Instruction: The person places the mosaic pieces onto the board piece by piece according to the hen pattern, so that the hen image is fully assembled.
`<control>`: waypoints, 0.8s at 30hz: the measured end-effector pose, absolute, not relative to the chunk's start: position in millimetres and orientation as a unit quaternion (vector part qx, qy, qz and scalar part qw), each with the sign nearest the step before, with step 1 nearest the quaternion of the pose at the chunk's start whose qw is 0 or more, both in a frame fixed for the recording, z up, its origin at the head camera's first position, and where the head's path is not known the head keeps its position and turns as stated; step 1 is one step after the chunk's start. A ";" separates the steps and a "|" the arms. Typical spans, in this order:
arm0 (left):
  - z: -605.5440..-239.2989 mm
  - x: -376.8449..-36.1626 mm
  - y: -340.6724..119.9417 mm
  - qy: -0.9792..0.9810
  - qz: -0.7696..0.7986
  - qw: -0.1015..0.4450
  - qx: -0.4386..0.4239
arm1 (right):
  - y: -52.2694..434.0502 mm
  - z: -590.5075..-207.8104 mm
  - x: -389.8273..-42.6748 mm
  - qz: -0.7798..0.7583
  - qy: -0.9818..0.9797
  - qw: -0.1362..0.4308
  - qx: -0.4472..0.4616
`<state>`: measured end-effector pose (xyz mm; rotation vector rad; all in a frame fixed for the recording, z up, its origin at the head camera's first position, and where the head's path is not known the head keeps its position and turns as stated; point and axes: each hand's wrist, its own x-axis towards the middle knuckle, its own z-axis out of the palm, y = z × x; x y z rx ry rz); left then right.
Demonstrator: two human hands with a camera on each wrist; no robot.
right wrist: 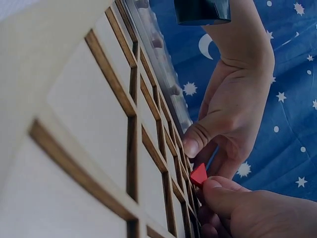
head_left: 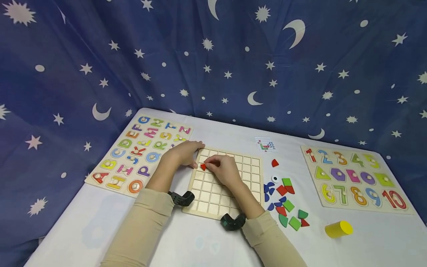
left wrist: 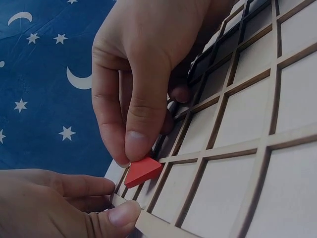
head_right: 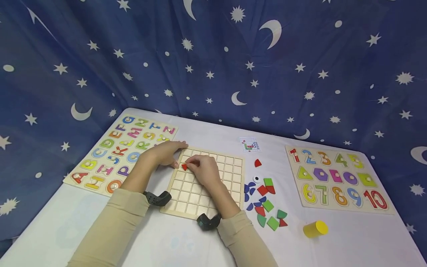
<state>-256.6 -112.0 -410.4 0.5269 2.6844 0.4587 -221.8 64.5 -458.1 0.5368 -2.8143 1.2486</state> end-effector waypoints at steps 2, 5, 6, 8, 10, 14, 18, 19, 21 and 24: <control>-410.2 -256.7 -111.9 0.951 0.163 0.185 0.185 | 64.0 -457.5 -221.4 0.392 -0.903 0.010 0.175; -410.2 -256.4 -111.7 0.951 0.163 0.185 0.184 | 63.9 -456.9 -220.3 0.385 -0.905 0.009 0.181; -410.4 -256.3 -111.5 0.951 0.165 0.185 0.184 | 64.0 -457.0 -220.0 0.383 -0.906 0.008 0.181; -411.0 -255.7 -111.6 0.951 0.168 0.186 0.182 | 64.4 -457.4 -219.0 0.379 -0.907 0.007 0.185; -412.1 -255.0 -111.8 0.950 0.168 0.188 0.183 | 64.5 -458.6 -218.2 0.371 -0.909 0.005 0.191; -413.8 -253.6 -112.5 0.950 0.166 0.188 0.187 | 63.7 -459.4 -216.6 0.356 -0.910 0.012 0.210; -413.0 -252.9 -112.9 0.950 0.168 0.185 0.188 | 61.9 -458.6 -216.7 0.329 -0.916 0.024 0.228; -412.4 -252.9 -113.0 0.950 0.168 0.185 0.187 | 61.5 -458.1 -216.7 0.321 -0.918 0.026 0.231; -411.3 -253.0 -113.1 0.950 0.167 0.183 0.191 | 61.1 -457.2 -217.0 0.311 -0.921 0.029 0.232; -410.1 -254.4 -112.9 0.949 0.166 0.183 0.197 | 61.3 -456.1 -217.7 0.305 -0.924 0.030 0.227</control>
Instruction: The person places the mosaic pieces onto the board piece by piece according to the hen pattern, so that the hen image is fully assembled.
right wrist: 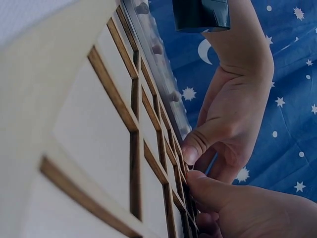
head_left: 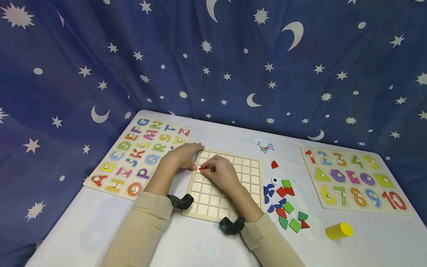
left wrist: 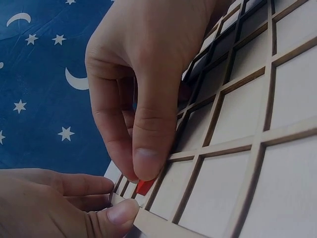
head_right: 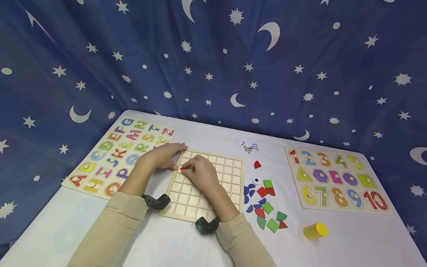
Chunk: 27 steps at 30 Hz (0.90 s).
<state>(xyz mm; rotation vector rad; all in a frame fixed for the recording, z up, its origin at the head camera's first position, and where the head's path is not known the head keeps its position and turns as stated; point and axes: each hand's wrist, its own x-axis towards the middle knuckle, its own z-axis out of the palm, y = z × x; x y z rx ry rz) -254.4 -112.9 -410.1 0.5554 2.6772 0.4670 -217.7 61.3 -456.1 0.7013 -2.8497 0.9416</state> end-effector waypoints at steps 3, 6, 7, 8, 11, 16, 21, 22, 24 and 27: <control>-409.9 -255.2 -112.7 0.948 0.162 0.182 0.203 | 62.2 -455.9 -218.6 0.310 -0.923 0.030 0.225; -410.5 -255.6 -112.7 0.949 0.160 0.180 0.204 | 62.8 -456.0 -220.0 0.311 -0.923 0.028 0.224; -410.7 -255.6 -112.8 0.949 0.160 0.179 0.205 | 62.9 -455.9 -220.4 0.311 -0.923 0.027 0.224; -411.1 -255.8 -112.8 0.949 0.159 0.178 0.205 | 63.0 -455.8 -220.7 0.313 -0.923 0.027 0.224; -411.3 -256.2 -112.7 0.949 0.160 0.178 0.207 | 63.2 -454.9 -220.9 0.317 -0.922 0.021 0.219; -410.1 -256.9 -112.3 0.948 0.160 0.181 0.207 | 63.3 -452.9 -220.1 0.317 -0.924 0.011 0.213; -409.0 -255.9 -111.5 0.948 0.157 0.179 0.211 | 65.3 -448.8 -219.2 0.316 -0.923 0.006 0.218; -408.8 -255.7 -111.6 0.948 0.157 0.179 0.211 | 66.5 -447.0 -219.1 0.318 -0.922 0.003 0.218; -408.7 -255.2 -111.6 0.948 0.158 0.180 0.210 | 71.0 -441.8 -219.2 0.329 -0.919 -0.007 0.216; -408.9 -255.0 -111.6 0.947 0.164 0.181 0.209 | 85.4 -431.2 -220.9 0.350 -0.916 -0.023 0.196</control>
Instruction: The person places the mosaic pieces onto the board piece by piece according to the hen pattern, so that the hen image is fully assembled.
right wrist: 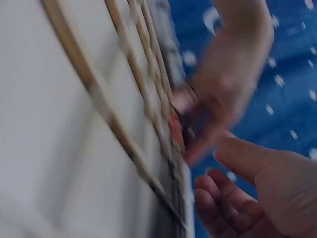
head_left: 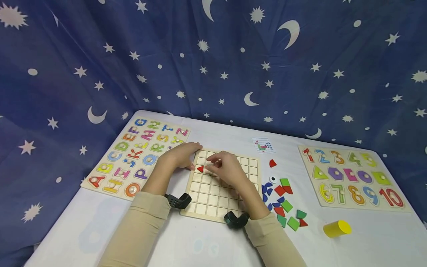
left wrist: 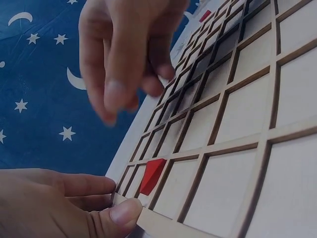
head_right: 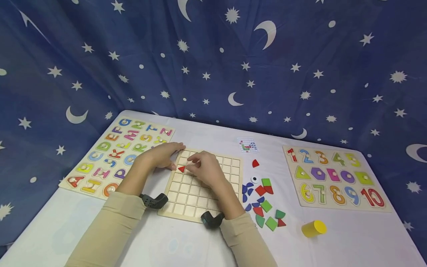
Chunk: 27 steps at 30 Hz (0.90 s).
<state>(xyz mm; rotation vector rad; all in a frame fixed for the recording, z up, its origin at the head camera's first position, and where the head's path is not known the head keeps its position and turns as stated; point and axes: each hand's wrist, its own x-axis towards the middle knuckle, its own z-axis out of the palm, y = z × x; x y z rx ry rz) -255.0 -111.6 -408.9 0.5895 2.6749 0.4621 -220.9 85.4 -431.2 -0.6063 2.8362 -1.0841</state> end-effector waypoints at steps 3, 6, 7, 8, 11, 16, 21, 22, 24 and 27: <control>-409.1 -254.9 -111.4 0.947 0.164 0.182 0.208 | 110.7 -420.2 -226.8 -0.360 0.919 0.033 -0.159; -409.8 -254.3 -110.9 0.947 0.163 0.183 0.205 | 144.6 -413.6 -233.2 -0.344 0.930 0.027 -0.124; -410.1 -254.1 -110.8 0.948 0.163 0.184 0.204 | 156.3 -412.5 -235.0 -0.333 0.936 0.024 -0.110; -410.8 -254.1 -110.7 0.948 0.163 0.183 0.204 | 168.3 -411.9 -236.5 -0.319 0.942 0.021 -0.098; -411.5 -254.0 -110.2 0.948 0.165 0.185 0.201 | 199.5 -414.0 -239.4 -0.276 0.960 0.016 -0.043; -411.2 -254.6 -109.8 0.948 0.159 0.187 0.201 | 232.4 -419.7 -242.3 -0.247 0.964 0.069 0.069; -409.8 -254.7 -109.9 0.948 0.152 0.186 0.207 | 245.1 -425.3 -243.5 -0.255 0.953 0.112 0.120; -409.7 -254.8 -109.9 0.948 0.153 0.185 0.207 | 246.2 -426.3 -243.6 -0.256 0.952 0.115 0.122; -409.6 -254.8 -109.9 0.948 0.152 0.185 0.208 | 247.8 -428.0 -243.7 -0.260 0.951 0.116 0.119; -409.6 -255.0 -109.8 0.948 0.153 0.184 0.208 | 249.4 -430.7 -244.0 -0.265 0.951 0.114 0.112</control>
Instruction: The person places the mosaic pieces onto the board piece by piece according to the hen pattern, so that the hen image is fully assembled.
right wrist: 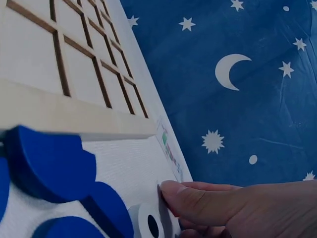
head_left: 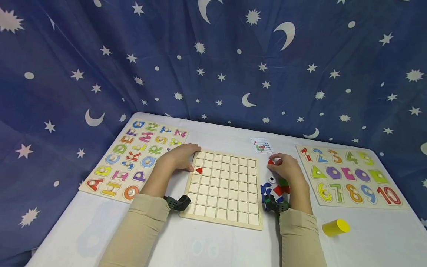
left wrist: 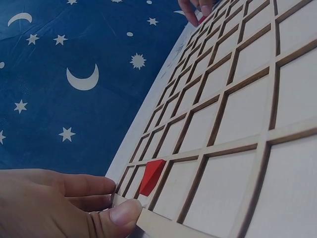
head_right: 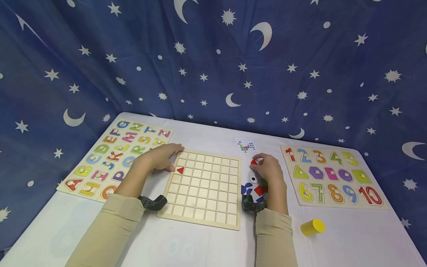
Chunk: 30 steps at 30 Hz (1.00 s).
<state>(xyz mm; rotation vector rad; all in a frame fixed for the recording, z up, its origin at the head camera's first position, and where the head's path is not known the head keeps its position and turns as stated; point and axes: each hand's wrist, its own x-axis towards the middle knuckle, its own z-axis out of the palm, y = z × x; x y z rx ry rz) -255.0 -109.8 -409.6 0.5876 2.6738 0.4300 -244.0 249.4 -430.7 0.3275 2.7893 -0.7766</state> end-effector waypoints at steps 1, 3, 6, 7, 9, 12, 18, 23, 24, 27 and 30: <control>-409.7 -255.0 -109.8 0.948 0.152 0.184 0.209 | 249.6 -431.6 -244.1 -0.266 0.951 0.112 0.109; -409.5 -254.7 -109.8 0.948 0.153 0.184 0.207 | 249.9 -432.9 -244.2 -0.267 0.952 0.109 0.104; -409.1 -254.5 -109.7 0.949 0.153 0.184 0.207 | 250.2 -433.5 -244.0 -0.272 0.951 0.103 0.104; -408.8 -254.4 -109.6 0.948 0.154 0.184 0.207 | 250.5 -433.6 -244.0 -0.274 0.951 0.101 0.103; -408.6 -254.2 -109.4 0.948 0.156 0.186 0.205 | 251.2 -433.7 -243.8 -0.280 0.950 0.096 0.103; -408.5 -253.9 -109.3 0.948 0.158 0.186 0.203 | 252.4 -434.4 -244.0 -0.290 0.948 0.085 0.102; -409.7 -254.6 -109.2 0.949 0.156 0.186 0.202 | 251.4 -432.8 -245.0 -0.302 0.947 0.063 0.089; -410.7 -255.7 -109.8 0.949 0.154 0.186 0.205 | 239.4 -423.2 -245.3 -0.330 0.942 0.038 0.044; -410.8 -255.8 -110.0 0.949 0.154 0.186 0.205 | 234.5 -420.8 -245.2 -0.345 0.937 0.033 0.032; -411.0 -255.6 -110.4 0.949 0.155 0.185 0.204 | 214.0 -414.4 -243.9 -0.375 0.927 0.018 -0.012; -410.5 -255.1 -110.6 0.948 0.158 0.186 0.203 | 187.9 -411.9 -242.5 -0.386 0.921 0.005 -0.054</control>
